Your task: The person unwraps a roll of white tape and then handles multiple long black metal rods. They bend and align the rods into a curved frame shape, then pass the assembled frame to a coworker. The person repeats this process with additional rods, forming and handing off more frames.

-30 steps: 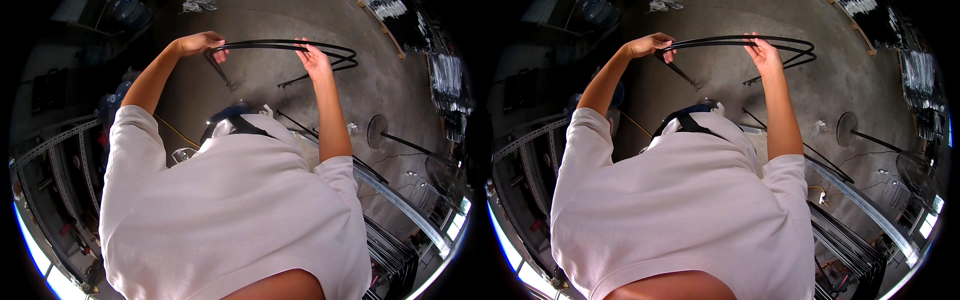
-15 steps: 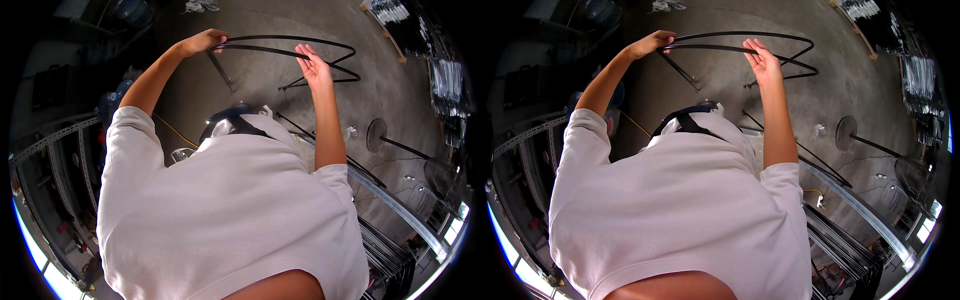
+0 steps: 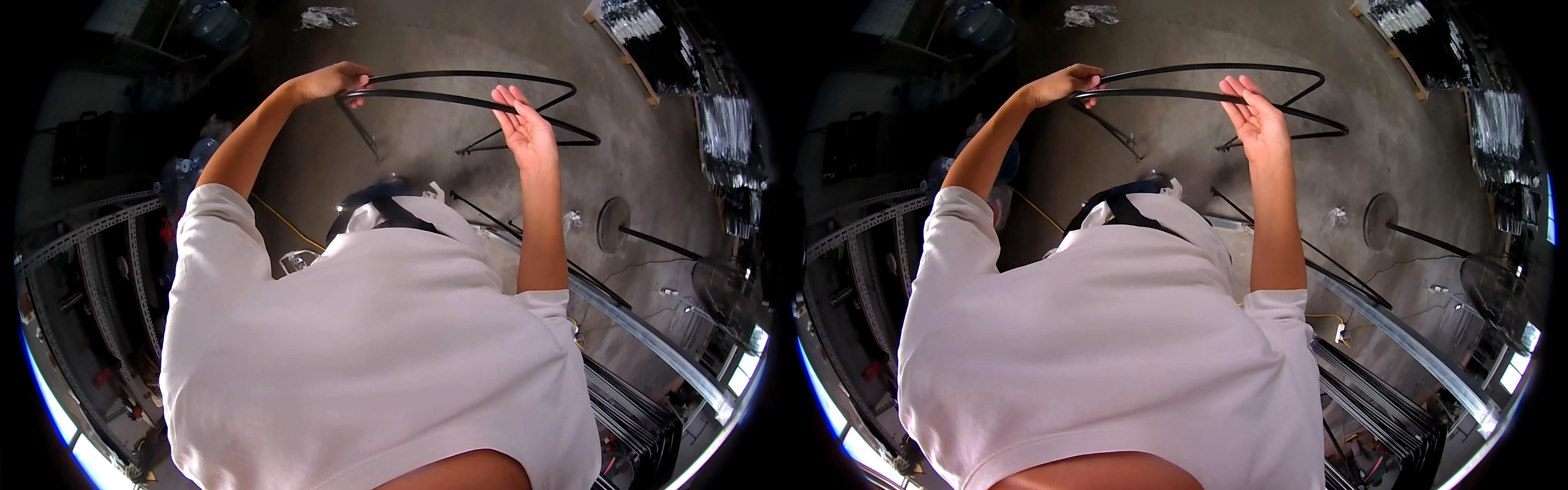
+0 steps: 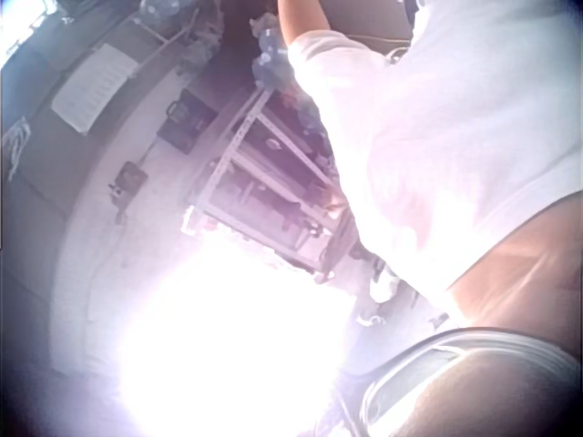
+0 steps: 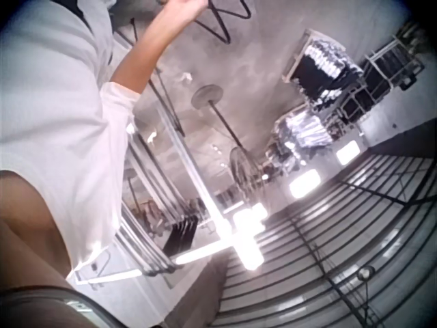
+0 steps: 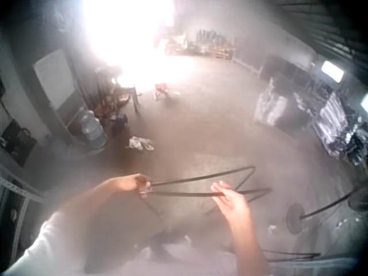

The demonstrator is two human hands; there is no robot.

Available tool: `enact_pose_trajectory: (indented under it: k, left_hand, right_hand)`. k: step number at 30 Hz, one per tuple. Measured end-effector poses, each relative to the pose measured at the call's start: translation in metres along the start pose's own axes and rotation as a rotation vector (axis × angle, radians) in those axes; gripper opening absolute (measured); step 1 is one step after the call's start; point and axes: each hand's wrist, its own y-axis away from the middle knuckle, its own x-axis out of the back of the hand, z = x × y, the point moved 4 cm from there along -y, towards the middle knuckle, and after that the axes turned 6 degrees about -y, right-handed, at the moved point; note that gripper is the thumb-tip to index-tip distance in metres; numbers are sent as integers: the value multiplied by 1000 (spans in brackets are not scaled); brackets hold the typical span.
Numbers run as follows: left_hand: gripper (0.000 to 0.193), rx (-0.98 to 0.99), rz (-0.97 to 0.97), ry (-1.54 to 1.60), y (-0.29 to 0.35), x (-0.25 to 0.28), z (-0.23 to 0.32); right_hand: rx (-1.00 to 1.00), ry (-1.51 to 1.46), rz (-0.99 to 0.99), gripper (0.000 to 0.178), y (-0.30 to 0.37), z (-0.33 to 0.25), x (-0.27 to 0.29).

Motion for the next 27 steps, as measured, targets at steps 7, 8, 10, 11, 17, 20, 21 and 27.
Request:
enact_pose_trajectory:
  k: [7,8,10,11,17,20,21,27]
  left_hand:
    - [29,-56,20,-83,0,2,8]
    - [29,-39,38,-68,-1,3,7]
    - [29,-13,62,-35,0,5,2]
    - [29,-11,64,-20,-1,6,1]
    - [28,-4,-1,38,-4,12,-5]
    - [30,11,-35,-48,-9,12,-1]
    - [31,17,-57,-89,-11,13,0]
    - [37,-3,34,59,-12,16,-7]
  right_hand:
    - [56,-30,-76,18,-20,13,17]
    - [41,-76,-107,20,-24,18,24]
    - [67,-99,-119,18,-21,24,21]
    - [83,-120,-136,16,-21,23,19]
    - [163,-447,-358,15,-18,-9,14]
    - [110,-845,-559,17,-19,-50,2]
    - [214,-871,-546,19,-22,-60,5]
    - [395,-967,-896,23,-34,-74,-3]
